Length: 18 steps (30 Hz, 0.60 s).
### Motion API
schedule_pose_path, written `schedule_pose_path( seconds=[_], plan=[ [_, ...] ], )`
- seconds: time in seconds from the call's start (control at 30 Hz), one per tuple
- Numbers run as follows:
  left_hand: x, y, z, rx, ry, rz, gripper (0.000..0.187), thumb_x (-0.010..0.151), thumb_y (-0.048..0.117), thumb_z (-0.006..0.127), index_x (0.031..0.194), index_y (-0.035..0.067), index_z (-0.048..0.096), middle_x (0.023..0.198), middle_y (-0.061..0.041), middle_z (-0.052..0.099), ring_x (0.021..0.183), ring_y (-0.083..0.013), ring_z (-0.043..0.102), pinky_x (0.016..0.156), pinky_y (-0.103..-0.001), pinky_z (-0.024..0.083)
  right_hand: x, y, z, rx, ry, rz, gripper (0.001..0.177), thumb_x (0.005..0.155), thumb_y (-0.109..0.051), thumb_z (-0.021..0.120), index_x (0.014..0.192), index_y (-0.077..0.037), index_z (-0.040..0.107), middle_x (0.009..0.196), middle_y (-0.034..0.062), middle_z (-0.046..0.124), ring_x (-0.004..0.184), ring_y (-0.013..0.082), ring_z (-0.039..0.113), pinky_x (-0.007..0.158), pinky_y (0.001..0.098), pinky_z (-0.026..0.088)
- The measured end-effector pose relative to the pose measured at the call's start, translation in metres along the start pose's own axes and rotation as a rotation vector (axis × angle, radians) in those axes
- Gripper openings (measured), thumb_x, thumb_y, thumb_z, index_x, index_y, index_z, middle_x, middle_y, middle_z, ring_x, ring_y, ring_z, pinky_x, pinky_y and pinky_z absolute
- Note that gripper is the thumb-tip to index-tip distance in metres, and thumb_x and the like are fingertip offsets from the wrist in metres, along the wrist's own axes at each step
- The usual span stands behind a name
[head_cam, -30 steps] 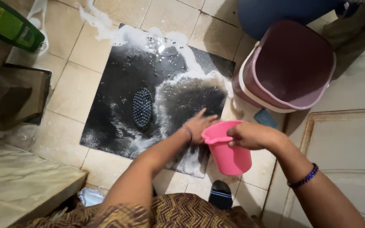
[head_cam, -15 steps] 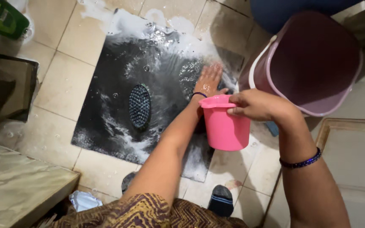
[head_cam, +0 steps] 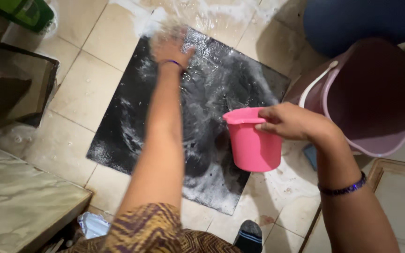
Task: The person scrubs a dark rectangular mat on a tiled floor using a handheld brush and soapy water. They repeatedly apply the brush across the surface, pour water from a pink pitcher and a larger bucket to rinse it, and wipe the mat with their hands.
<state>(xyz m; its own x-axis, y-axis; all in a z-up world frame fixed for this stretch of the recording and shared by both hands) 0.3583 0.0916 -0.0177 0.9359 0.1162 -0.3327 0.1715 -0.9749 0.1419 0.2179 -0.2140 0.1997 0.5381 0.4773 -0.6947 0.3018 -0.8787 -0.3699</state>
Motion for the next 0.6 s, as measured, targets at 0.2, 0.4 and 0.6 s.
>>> schedule_pose_path(
  seconds=[0.2, 0.4, 0.6],
  plan=[
    [0.007, -0.099, -0.004, -0.047, 0.075, -0.134, 0.069, 0.102, 0.061, 0.034, 0.163, 0.038, 0.009, 0.172, -0.004, 0.001, 0.159, -0.0299, 0.001, 0.124, -0.06, 0.0, -0.031, 0.006, 0.029, 0.119, 0.06, -0.021, 0.04, 0.091, -0.04, 0.061, 0.113, -0.007, 0.068, 0.091, 0.0196, 0.074, 0.079, 0.0338, 0.072, 0.074, 0.0426, 0.055],
    [-0.021, 0.059, 0.021, -0.326, 0.201, -0.09, 0.099, 0.089, 0.054, 0.057, 0.16, 0.001, 0.013, 0.17, -0.018, 0.008, 0.154, -0.0489, -0.003, 0.124, -0.057, 0.0, -0.045, -0.008, 0.053, 0.224, 0.097, 0.011, 0.029, 0.089, -0.033, 0.064, 0.094, -0.005, 0.07, 0.079, 0.0165, 0.072, 0.072, 0.0305, 0.068, 0.07, 0.0424, 0.054],
    [-0.161, 0.174, 0.085, 0.047, 0.159, 0.4, 0.086, 0.098, 0.059, 0.044, 0.162, 0.006, 0.022, 0.17, -0.021, 0.01, 0.158, -0.0366, 0.006, 0.124, -0.06, 0.004, -0.065, -0.027, 0.063, 0.23, -0.01, 0.046, 0.031, 0.09, -0.038, 0.067, 0.095, -0.008, 0.071, 0.076, 0.0153, 0.072, 0.07, 0.0282, 0.068, 0.069, 0.0407, 0.054]
  ],
)
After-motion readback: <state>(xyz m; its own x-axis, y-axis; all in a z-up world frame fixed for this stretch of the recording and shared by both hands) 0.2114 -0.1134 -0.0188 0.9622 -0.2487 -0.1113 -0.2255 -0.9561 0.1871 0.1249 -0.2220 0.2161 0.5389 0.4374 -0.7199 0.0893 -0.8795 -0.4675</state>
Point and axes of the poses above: each hand's wrist, its own x-axis towards the middle knuckle, its own z-axis out of the palm, y = z × x, the point moved 3 cm from there along x, towards the middle knuckle
